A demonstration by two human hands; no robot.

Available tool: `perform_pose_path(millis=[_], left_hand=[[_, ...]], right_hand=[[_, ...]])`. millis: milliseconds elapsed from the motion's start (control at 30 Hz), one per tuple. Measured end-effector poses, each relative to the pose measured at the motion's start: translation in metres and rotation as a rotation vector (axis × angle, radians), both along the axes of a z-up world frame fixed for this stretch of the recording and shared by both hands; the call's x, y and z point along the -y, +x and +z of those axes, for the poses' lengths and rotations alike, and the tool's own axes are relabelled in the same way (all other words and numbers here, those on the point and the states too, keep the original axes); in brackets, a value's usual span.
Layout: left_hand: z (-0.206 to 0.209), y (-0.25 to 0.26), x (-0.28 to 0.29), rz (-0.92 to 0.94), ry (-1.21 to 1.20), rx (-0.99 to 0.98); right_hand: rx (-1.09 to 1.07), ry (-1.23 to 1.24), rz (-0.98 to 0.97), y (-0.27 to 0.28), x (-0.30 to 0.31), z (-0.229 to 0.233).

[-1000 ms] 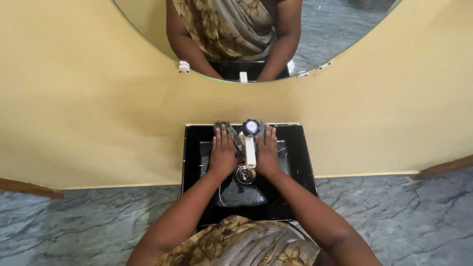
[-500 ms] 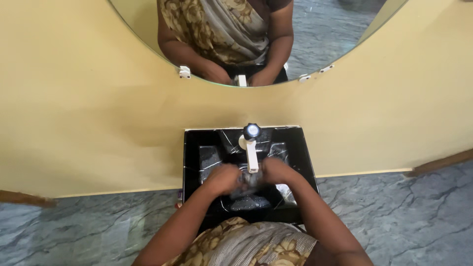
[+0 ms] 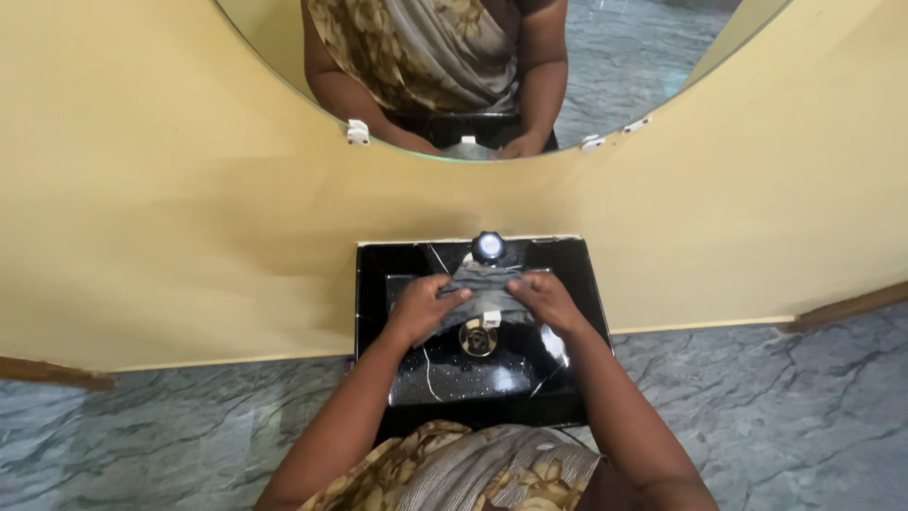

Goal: The person wipes the interior surfaces of a black bathroom sink using a grey cloth. They repeatedly rub the basin, faucet, and drain area, occasionally wringing the cloth and refolding it to continue cleaning.

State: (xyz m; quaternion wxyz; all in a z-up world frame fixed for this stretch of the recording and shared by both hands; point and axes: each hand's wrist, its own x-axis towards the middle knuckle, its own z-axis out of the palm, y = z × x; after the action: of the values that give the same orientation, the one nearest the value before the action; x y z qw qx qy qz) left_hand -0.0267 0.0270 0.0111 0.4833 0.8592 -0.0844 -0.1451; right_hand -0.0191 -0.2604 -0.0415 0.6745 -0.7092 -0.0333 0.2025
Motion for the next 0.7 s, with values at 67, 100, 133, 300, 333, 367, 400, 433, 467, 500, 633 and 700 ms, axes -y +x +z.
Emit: perform_pose_path(millis=[67,100,133,300,333,367,400,433,467,500,633,700], left_hand=[[-0.006,0.004,-0.002,-0.044,0.158,-0.140],[-0.008,0.009,-0.002,-0.069,0.236,-0.199],[-0.012,0.009,-0.005,-0.198,0.124,-0.210],[-0.022,-0.002,-0.018,-0.849,0.017,-0.161],[-0.025,0.000,-0.016,-0.791,0.023,-0.154],[-0.027,0.002,-0.014,-0.733,0.032,-0.151],[-0.030,0.002,-0.014,-0.675,0.041,-0.147],[-0.031,0.004,-0.021,-0.676,-0.112,-0.223],[-0.031,0.004,-0.032,-0.672,-0.265,-0.297],[-0.028,0.012,-0.038,-0.671,-0.411,-0.356],[-0.035,0.009,-0.025,-0.310,-0.377,-0.186],[-0.036,0.022,-0.018,0.098,-0.022,-0.115]], right_hand=[[-0.052,-0.182,-0.030,-0.003,-0.005,-0.016],[-0.084,-0.144,-0.001,-0.001,-0.005,-0.025],[-0.117,-0.107,0.027,0.000,-0.003,-0.035],[0.054,0.070,0.610,-0.011,0.011,-0.058],[0.051,-0.064,0.652,-0.010,0.009,-0.054],[-0.015,-0.072,0.611,-0.006,0.012,-0.046],[-0.082,-0.081,0.571,0.000,0.019,-0.038],[-0.142,-0.092,0.530,0.003,0.025,-0.031],[-0.065,0.101,0.547,-0.003,0.032,-0.029],[0.028,0.291,0.562,-0.004,0.038,-0.026],[0.099,0.378,0.241,0.000,0.027,-0.033],[-0.075,0.218,-0.005,0.007,0.017,-0.027]])
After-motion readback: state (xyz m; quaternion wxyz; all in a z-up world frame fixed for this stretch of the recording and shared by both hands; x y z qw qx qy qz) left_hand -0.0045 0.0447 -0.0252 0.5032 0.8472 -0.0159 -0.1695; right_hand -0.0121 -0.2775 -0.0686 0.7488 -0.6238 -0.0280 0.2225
